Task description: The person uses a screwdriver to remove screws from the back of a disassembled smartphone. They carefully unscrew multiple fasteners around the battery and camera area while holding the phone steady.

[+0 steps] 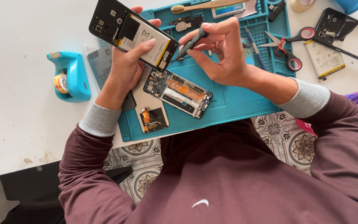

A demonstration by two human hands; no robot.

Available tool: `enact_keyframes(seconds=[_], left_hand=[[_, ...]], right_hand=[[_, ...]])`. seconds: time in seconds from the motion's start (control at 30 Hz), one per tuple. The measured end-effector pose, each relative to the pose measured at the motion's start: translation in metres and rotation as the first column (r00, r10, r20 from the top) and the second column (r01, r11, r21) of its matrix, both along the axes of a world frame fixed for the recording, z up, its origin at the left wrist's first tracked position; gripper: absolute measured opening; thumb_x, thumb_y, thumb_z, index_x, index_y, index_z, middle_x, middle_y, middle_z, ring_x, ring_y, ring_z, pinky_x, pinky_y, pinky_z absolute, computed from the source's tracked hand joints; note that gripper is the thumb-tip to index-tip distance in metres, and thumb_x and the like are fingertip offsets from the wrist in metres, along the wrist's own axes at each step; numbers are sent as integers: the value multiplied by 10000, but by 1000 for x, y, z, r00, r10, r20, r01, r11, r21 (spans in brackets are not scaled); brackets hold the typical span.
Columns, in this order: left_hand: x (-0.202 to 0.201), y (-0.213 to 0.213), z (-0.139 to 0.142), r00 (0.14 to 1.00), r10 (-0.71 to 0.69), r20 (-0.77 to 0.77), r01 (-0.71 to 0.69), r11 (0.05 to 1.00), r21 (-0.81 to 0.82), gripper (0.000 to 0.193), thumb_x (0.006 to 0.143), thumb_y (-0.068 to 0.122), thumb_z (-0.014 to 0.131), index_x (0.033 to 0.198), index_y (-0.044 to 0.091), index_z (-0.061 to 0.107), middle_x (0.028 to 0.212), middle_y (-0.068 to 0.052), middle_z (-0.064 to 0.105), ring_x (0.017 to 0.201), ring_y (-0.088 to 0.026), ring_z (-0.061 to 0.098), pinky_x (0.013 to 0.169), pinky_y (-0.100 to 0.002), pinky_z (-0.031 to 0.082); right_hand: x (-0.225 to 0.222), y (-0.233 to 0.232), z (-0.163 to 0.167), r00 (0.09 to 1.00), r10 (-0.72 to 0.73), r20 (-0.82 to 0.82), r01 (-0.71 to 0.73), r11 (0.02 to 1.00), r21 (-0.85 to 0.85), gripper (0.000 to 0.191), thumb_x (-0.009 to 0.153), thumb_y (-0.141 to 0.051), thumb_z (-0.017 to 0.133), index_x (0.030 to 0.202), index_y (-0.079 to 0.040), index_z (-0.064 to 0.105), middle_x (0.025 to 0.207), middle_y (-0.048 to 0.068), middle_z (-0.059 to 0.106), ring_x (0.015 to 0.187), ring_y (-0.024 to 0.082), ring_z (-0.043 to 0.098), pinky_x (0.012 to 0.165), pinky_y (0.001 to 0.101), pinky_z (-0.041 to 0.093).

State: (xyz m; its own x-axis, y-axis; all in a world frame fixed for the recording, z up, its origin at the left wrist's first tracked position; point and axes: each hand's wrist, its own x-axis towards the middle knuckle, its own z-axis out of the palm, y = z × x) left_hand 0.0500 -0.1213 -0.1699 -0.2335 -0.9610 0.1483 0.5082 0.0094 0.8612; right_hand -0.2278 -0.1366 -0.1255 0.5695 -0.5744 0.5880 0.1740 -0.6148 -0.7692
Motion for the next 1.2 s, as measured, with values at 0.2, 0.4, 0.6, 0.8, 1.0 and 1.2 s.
enact_keyframes(seconds=[0.2, 0.4, 0.6, 0.8, 1.0, 1.2], left_hand=[[-2, -1, 0, 1000, -5, 2, 5, 1000, -3, 668, 1032, -56, 680, 1578, 136, 348, 1461, -254, 576, 1265, -280, 679, 1031, -431, 654], [-4, 2, 15, 997, -35, -74, 41, 995, 87, 609, 973, -62, 668, 1498, -23, 362, 1576, -281, 483, 1295, -334, 676, 1009, -426, 669], [-6, 9, 24, 998, 20, -62, -12, 991, 136, 455, 953, -35, 660, 1350, -91, 445, 1486, -273, 561, 1169, -342, 725, 843, -413, 686], [-10, 7, 17, 985, 167, -35, -154, 958, 242, 386, 1005, -15, 640, 1338, -37, 446, 1208, -215, 695, 1040, -297, 752, 827, -419, 695], [-16, 11, 16, 958, 162, 237, -157, 987, -40, 798, 999, -28, 656, 1498, 105, 47, 1254, -193, 683, 1137, -271, 737, 1009, -414, 639], [-20, 10, 18, 882, 135, 451, 47, 928, -370, 840, 999, -166, 644, 1610, 153, 163, 1471, -234, 507, 1393, -297, 567, 1195, -457, 560]], right_hand=[[1, -2, -4, 1000, 12, -9, -11, 1000, 22, 539, 1101, 135, 585, 1396, -152, 237, 1295, 228, 611, 1149, 201, 702, 1004, 318, 624], [-2, -7, 2, 998, -39, 38, 36, 997, 69, 496, 1164, 120, 564, 1405, -157, 231, 1297, 218, 620, 1194, 235, 702, 1010, 357, 676], [-12, -14, -1, 996, -66, 62, 47, 964, 262, 558, 1231, 54, 559, 1531, -182, 151, 1289, 193, 628, 1169, 226, 700, 997, 372, 685], [-17, -23, -7, 992, -104, 65, 76, 937, 341, 594, 1175, 47, 544, 1566, -160, 149, 1291, 201, 643, 1161, 234, 708, 952, 381, 682], [-20, -26, -7, 991, -41, 126, -9, 927, 376, 581, 1230, 59, 565, 1593, -182, 182, 1270, 193, 648, 1145, 240, 704, 988, 385, 682], [-15, -22, -2, 985, 35, 170, -119, 849, 514, 509, 1162, 82, 547, 1498, -161, 251, 1317, 192, 635, 1248, 268, 687, 1036, 426, 626]])
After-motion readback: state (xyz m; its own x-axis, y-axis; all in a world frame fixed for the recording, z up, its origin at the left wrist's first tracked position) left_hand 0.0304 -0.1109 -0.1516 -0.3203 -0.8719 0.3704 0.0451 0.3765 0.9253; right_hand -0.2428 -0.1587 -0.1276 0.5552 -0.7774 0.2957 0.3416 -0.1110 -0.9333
